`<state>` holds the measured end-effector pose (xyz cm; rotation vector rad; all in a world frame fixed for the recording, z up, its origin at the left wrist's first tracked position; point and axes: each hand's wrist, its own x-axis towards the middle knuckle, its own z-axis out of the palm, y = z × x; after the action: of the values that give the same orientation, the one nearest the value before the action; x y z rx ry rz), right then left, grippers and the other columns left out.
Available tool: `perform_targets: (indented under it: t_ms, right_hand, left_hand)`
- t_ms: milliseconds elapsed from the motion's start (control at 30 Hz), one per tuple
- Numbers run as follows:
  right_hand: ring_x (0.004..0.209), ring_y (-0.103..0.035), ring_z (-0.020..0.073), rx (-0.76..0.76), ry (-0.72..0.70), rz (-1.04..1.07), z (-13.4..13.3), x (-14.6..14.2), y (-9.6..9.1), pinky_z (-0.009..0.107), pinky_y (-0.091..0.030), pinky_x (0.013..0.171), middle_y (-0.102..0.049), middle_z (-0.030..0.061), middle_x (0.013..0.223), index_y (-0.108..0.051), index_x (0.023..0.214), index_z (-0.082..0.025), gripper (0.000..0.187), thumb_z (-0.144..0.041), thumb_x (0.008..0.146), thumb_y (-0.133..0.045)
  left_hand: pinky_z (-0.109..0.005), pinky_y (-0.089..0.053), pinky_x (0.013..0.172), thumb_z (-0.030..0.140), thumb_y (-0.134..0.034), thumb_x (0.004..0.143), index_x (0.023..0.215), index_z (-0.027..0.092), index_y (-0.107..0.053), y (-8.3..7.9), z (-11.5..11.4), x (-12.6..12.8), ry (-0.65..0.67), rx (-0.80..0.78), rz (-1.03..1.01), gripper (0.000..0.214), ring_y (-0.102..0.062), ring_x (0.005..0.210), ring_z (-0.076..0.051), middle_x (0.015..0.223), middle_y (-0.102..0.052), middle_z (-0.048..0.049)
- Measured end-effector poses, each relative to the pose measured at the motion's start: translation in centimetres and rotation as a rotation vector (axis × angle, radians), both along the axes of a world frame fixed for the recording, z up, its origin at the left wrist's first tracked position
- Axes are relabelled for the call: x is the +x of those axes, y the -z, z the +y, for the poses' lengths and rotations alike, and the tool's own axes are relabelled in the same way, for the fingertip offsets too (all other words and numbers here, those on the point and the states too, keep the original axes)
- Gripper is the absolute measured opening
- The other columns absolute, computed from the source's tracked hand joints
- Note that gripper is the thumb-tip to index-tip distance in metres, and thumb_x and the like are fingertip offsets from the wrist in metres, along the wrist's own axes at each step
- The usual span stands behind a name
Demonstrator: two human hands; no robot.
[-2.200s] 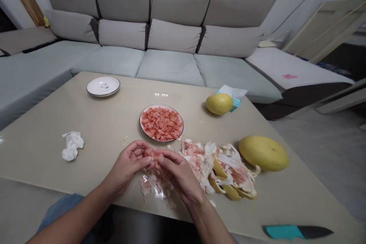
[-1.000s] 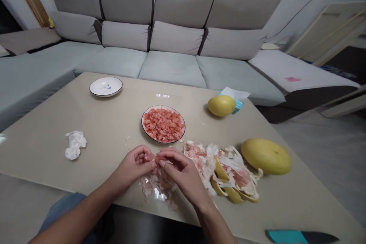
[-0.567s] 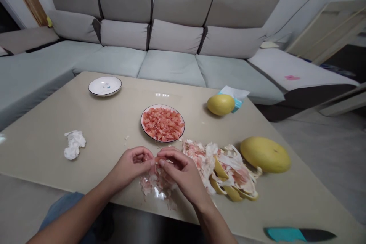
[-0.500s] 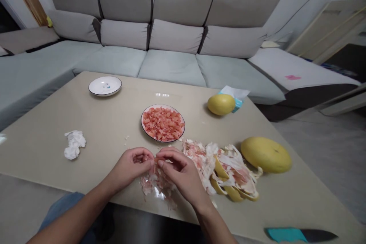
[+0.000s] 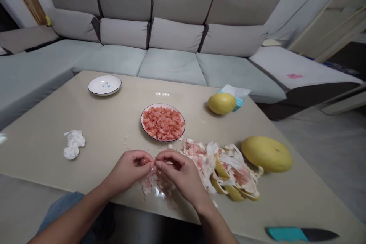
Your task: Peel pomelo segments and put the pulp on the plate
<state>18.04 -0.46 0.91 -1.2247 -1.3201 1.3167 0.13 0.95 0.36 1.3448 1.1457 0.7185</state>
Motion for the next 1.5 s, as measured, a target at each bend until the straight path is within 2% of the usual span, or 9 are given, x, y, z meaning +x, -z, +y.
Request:
perform_targets:
  t_ms: [100,267,667,767,933,1033,1233,1400,1500]
  right_hand:
    - [0.062,-0.061,0.0137,-0.228,-0.086,0.218,0.1,0.5,0.2,0.024,-0.048,0.057,-0.069,0.0013,0.071,-0.072,0.084,-0.019,0.023,-0.037,0.071,-0.08]
    - [0.062,-0.063,0.0117,-0.339,-0.12,0.435,0.2,0.6,0.5,0.022,-0.048,0.06,-0.071,0.0018,0.073,-0.072,0.082,-0.017,0.028,-0.036,0.065,-0.085]
    - [0.071,-0.062,0.0141,-0.138,-0.157,0.303,0.0,0.6,-0.6,0.024,-0.05,0.067,-0.069,0.0022,0.081,-0.074,0.08,-0.02,0.018,-0.034,0.07,-0.081]
    - [0.075,-0.063,0.0149,-0.114,-0.141,0.291,0.0,0.5,-0.5,0.025,-0.051,0.069,-0.069,0.0027,0.084,-0.073,0.081,-0.02,0.018,-0.034,0.072,-0.08]
    - [0.083,-0.066,0.0185,0.028,-0.098,0.022,-0.1,0.5,-0.8,0.028,-0.053,0.073,-0.071,0.0045,0.093,-0.075,0.091,-0.023,0.016,-0.032,0.077,-0.075]
    - [0.082,-0.066,0.0192,0.174,-0.058,-0.125,-0.4,0.0,-1.0,0.028,-0.053,0.069,-0.071,0.0057,0.092,-0.077,0.09,-0.024,0.012,-0.028,0.08,-0.071]
    - [0.081,-0.066,0.0206,0.121,0.204,0.005,-1.3,-2.2,0.1,0.029,-0.055,0.067,-0.071,0.0066,0.089,-0.077,0.083,-0.024,0.008,-0.027,0.077,-0.073]
    - [0.074,-0.067,0.0176,-0.18,0.247,0.333,-1.3,-3.1,1.0,0.029,-0.056,0.073,-0.074,0.0042,0.08,-0.077,0.086,-0.021,0.023,-0.034,0.068,-0.082]
    - [0.065,-0.067,0.0127,-0.352,0.216,0.544,-1.0,-3.0,1.3,0.024,-0.056,0.069,-0.074,0.0026,0.075,-0.076,0.087,-0.018,0.033,-0.034,0.061,-0.088]
  left_hand:
    - [-0.024,-0.044,0.061,0.028,-0.068,0.076,0.077,0.013,-0.071,-0.7,0.0,-0.2,0.04,-0.08,-0.083,0.016,-0.059,0.061,-0.014,0.065,-0.066,-0.0016]
    - [-0.025,-0.047,0.062,0.03,-0.072,0.075,0.076,0.013,-0.071,-1.0,0.0,-0.5,0.074,-0.16,-0.217,0.017,-0.061,0.059,-0.014,0.064,-0.069,-0.0029]
    - [-0.023,-0.044,0.054,0.03,-0.079,0.066,0.068,0.013,-0.067,-1.1,0.1,-0.7,0.113,-0.362,-0.405,0.021,-0.055,0.049,-0.011,0.058,-0.066,-0.0014]
    - [-0.024,-0.044,0.058,0.031,-0.073,0.073,0.072,0.014,-0.067,-1.3,0.0,-0.7,0.092,-0.202,-0.266,0.018,-0.056,0.054,-0.013,0.059,-0.065,-0.0014]
    - [-0.025,-0.042,0.065,0.018,-0.065,0.077,0.073,0.018,-0.071,-1.6,-0.1,-0.7,0.041,0.38,0.152,0.007,-0.055,0.066,-0.015,0.067,-0.063,-0.0018]
    - [-0.029,-0.044,0.078,0.014,-0.064,0.078,0.074,0.021,-0.072,-1.4,-0.2,-0.7,0.047,0.561,0.2,0.012,-0.055,0.066,-0.016,0.064,-0.061,-0.0012]
    - [-0.038,-0.041,0.091,0.012,-0.066,0.075,0.067,0.026,-0.07,-1.1,-0.8,0.1,-0.081,0.639,0.169,0.016,-0.049,0.062,-0.019,0.058,-0.056,-0.0001]
    - [-0.033,-0.043,0.079,0.012,-0.066,0.073,0.061,0.023,-0.066,-1.1,-1.2,0.6,-0.156,0.643,0.201,0.016,-0.049,0.061,-0.018,0.057,-0.053,0.0004]
    - [-0.028,-0.041,0.066,0.018,-0.063,0.076,0.063,0.02,-0.065,-0.9,-1.2,0.4,-0.182,0.475,0.199,0.013,-0.051,0.061,-0.016,0.061,-0.056,-0.0006]
